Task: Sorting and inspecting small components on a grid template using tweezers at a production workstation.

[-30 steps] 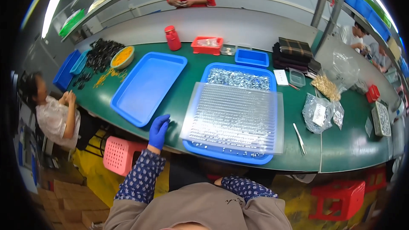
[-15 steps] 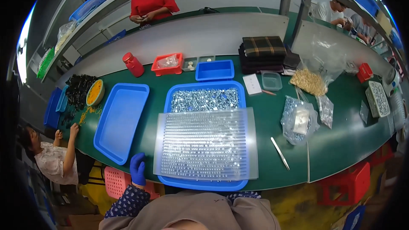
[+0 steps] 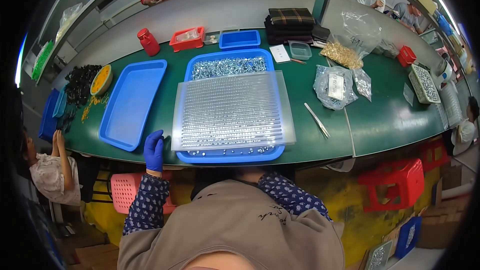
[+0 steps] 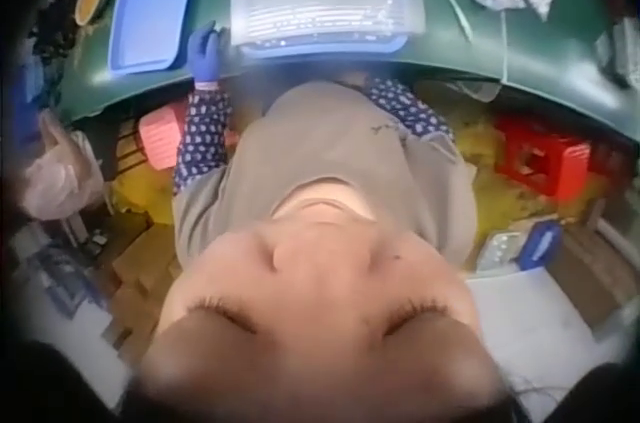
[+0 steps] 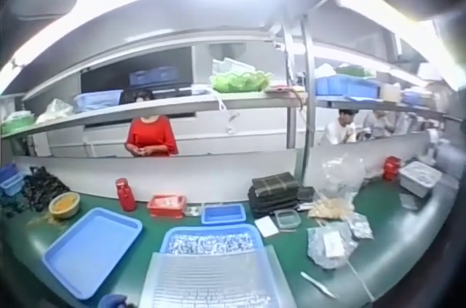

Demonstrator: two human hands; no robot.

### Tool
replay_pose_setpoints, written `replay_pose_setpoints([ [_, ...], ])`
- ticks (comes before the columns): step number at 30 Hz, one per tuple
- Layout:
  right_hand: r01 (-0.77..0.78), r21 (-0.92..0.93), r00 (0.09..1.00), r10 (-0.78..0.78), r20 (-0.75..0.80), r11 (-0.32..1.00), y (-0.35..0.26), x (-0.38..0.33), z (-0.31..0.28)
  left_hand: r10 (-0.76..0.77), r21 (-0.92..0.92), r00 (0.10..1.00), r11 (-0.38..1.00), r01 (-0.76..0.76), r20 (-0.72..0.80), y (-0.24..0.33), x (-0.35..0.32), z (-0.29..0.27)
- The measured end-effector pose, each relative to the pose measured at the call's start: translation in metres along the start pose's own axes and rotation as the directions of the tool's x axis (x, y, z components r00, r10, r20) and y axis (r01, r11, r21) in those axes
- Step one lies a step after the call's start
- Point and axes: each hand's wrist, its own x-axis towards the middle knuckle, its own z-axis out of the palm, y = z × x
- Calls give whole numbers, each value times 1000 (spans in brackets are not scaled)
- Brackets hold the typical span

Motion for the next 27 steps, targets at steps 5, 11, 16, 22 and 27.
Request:
replay_pose_setpoints([
  [5, -80, 197, 996, 71, 56, 977, -14, -10, -15, 3, -29, 999, 1000, -2, 33, -1, -5, -1],
  [11, -161, 212, 986, 149, 73, 964, -15, -7, -34, 21, -70, 1000, 997, -20, 7, -4, -4, 4],
  [16, -190, 173, 982, 189, 26, 966, -40, -5, -47, 11, -8, 999, 1000, -10, 53, 1, 0, 0],
  [22, -237, 161, 965, 251, -76, 958, -55, -43, -62, -8, 17, 1000, 1000, 8, 22, 4, 2, 4],
  [27, -264, 408, 952, 304, -34, 874, -65, -84, -73, -24, 12, 999, 1000, 23, 49, 1, 0, 6],
])
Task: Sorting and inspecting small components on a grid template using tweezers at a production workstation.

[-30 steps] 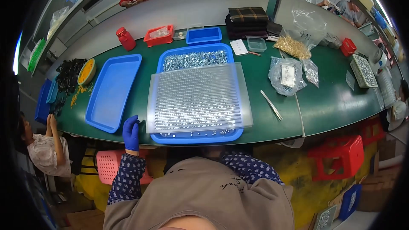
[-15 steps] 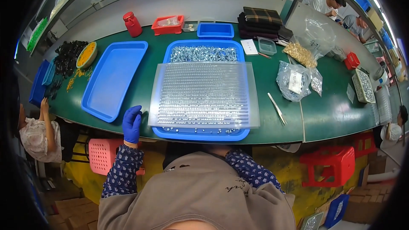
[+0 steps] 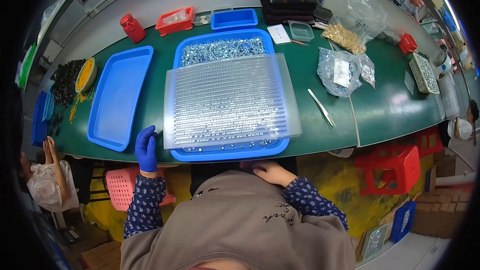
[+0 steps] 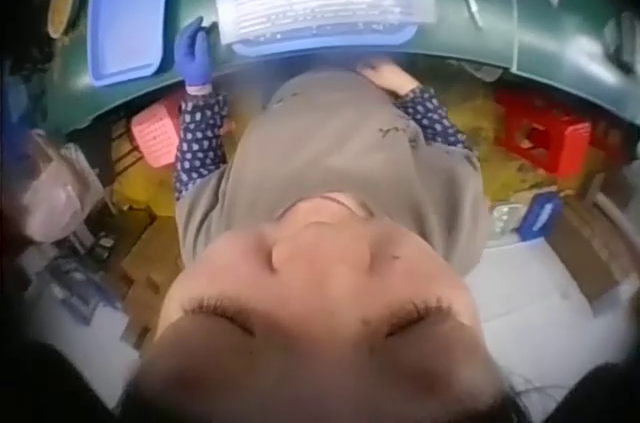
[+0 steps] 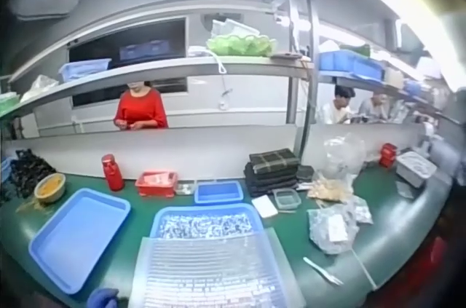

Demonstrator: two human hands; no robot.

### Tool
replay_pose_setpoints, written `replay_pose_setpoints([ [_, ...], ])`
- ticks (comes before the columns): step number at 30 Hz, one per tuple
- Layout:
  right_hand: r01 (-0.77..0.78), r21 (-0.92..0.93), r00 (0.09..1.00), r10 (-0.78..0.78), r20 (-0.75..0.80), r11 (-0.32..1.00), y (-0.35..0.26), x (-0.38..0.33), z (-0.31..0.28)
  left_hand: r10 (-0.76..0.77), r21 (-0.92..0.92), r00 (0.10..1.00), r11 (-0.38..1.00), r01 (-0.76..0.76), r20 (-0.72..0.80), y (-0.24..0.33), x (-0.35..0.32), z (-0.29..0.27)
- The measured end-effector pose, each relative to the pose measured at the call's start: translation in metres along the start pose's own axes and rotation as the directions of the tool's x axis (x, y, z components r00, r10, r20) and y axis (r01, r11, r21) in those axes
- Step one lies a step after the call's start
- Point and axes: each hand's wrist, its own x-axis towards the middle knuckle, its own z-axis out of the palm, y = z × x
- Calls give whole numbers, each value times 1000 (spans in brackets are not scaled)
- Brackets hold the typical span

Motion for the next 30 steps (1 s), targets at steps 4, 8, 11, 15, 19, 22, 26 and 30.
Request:
replay_pose_setpoints([
  [4, -3, -169, 999, 10, 41, 986, -43, -48, -32, -9, -21, 1000, 1000, 10, 20, -3, 1, -1],
  [8, 103, 216, 993, -113, 32, 971, -107, -80, -91, -55, -86, 998, 995, 56, 7, -8, -4, -9],
  [11, 184, 368, 925, -35, -377, 911, -111, -83, -110, -102, -145, 994, 985, 96, -33, -12, -3, -9],
  [15, 132, 218, 780, 35, -624, 967, -103, -64, -123, -205, -212, 978, 959, 191, -45, 2, 5, -2],
  [19, 147, -1, 641, -95, -762, 989, -71, -46, -121, -165, -188, 983, 971, 148, -75, -5, 1, 2],
  [22, 184, 138, 628, -9, -778, 973, -51, -38, -110, -41, -41, 993, 998, 36, -111, -9, -2, 4],
  [26, 161, 114, 602, -6, -798, 980, -39, -39, -106, -102, -81, 986, 992, 92, -130, -2, 1, 7],
  [30, 180, 104, 622, -32, -783, 978, -38, -34, -103, -79, -18, 988, 997, 78, -133, -4, 0, 6],
])
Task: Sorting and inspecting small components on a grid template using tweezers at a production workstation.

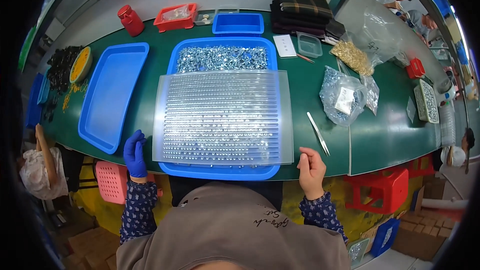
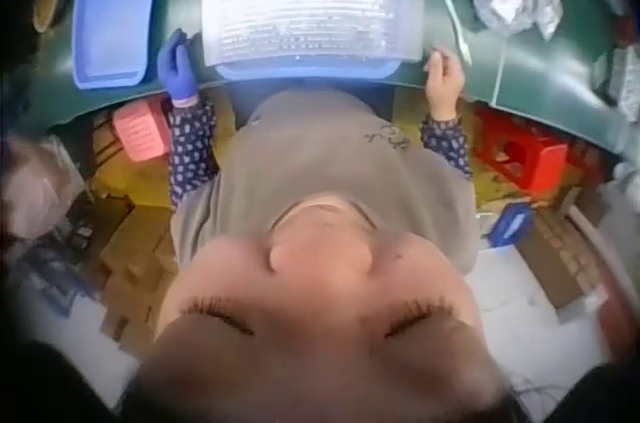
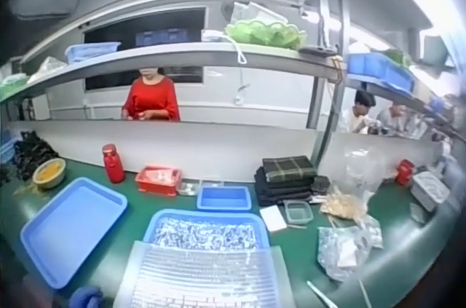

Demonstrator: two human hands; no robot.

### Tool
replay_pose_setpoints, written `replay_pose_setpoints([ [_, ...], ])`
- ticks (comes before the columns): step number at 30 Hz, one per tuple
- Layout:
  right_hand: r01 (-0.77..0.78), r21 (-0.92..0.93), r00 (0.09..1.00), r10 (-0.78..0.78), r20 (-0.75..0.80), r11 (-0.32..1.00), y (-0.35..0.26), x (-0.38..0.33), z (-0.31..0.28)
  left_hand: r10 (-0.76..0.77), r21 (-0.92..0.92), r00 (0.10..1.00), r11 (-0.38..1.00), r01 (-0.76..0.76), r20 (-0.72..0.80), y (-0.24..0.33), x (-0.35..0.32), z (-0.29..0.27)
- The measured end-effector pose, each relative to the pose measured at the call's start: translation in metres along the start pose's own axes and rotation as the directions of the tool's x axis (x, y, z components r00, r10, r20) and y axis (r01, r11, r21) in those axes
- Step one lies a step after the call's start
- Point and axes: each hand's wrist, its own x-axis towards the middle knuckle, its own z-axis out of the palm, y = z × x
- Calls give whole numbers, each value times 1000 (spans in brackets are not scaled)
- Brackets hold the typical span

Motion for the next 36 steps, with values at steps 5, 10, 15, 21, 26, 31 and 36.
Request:
replay_pose_setpoints([
  [5, -63, 14, 992, 61, 108, 998, 0, 0, -10, -9, 46, 999, 999, 11, -48, 5, 5, 6],
  [10, -25, 40, 990, 19, 140, 999, -2, 2, -3, 0, 71, 1000, 997, 1, -18, 2, 3, 0],
  [15, 13, -5, 995, -13, 102, 1000, 0, 1, 0, -22, 54, 1000, 998, 22, -2, 13, 8, 6],
  [21, 68, -116, 996, -74, -49, 991, -2, 4, 9, -54, 9, 988, 999, 53, 146, 22, 8, -2],
  [26, 62, -224, 994, -79, -70, 973, 3, -2, 7, -107, -100, 960, 986, 137, 260, 21, 6, -10],
  [31, 61, -221, 990, -88, -114, 973, -2, -4, 16, -102, -125, 952, 982, 142, 287, 16, 4, -16],
  [36, 121, -199, 976, -153, -155, 972, 6, -4, 16, -93, -192, 961, 970, 146, 260, 17, 8, -11],
])
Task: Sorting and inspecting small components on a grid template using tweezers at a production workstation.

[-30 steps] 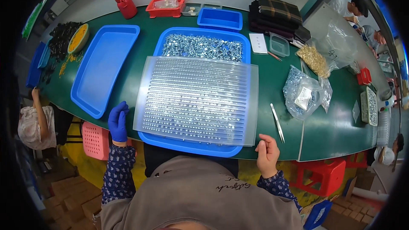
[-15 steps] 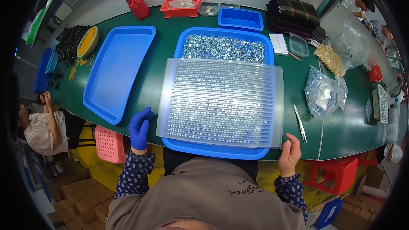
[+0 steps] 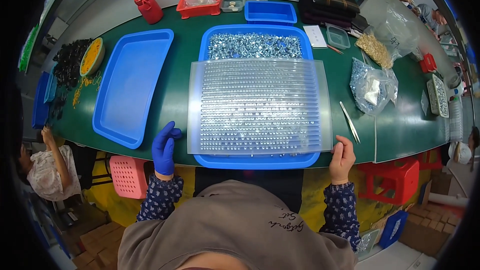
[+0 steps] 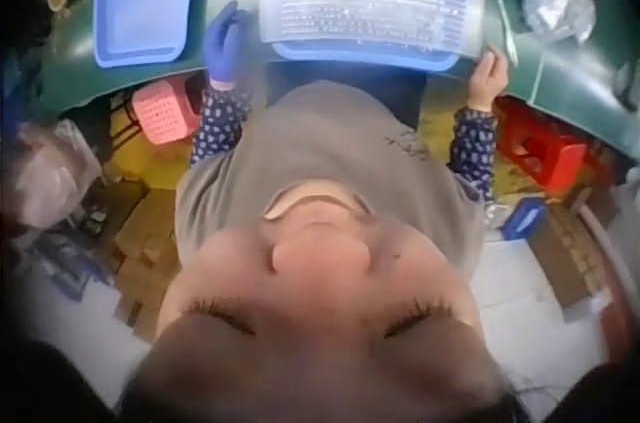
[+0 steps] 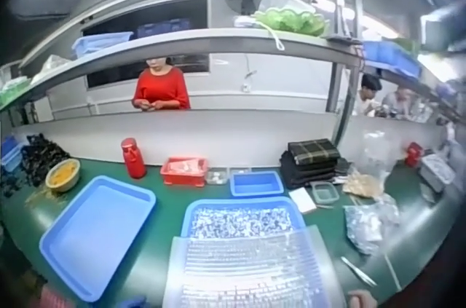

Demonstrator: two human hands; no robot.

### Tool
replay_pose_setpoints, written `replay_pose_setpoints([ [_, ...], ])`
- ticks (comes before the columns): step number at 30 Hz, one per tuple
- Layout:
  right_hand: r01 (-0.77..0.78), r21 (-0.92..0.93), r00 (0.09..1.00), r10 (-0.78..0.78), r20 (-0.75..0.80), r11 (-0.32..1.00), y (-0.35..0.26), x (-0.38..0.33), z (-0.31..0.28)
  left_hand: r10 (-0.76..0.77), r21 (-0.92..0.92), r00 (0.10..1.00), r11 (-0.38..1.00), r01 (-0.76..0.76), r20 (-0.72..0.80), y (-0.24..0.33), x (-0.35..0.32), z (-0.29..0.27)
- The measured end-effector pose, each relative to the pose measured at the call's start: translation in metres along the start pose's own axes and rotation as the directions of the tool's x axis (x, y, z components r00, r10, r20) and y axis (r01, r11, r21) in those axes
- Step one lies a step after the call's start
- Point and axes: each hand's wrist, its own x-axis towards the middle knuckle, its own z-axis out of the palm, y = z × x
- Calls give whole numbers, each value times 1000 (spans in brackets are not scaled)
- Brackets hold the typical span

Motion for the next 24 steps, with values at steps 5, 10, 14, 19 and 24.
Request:
replay_pose_setpoints([
  [5, -17, 30, 1000, 16, 16, 999, 0, 0, -2, -37, -57, 999, 998, 35, -39, -4, 7, 7],
  [10, -190, 223, 977, 163, 135, 956, -11, 7, -2, -141, 61, 988, 988, 144, -56, 5, 12, 15],
  [14, -257, 152, 943, 213, 256, 954, -34, 19, -6, -226, 183, 974, 957, 227, -28, 16, 9, 27],
  [19, -9, -114, 971, 35, 236, 993, -43, 25, -5, -78, 255, 997, 964, 74, 6, 12, 10, 35],
  [24, -40, -64, 982, 51, 180, 997, -41, 25, 0, -120, 314, 992, 944, 107, 24, 7, 9, 39],
])
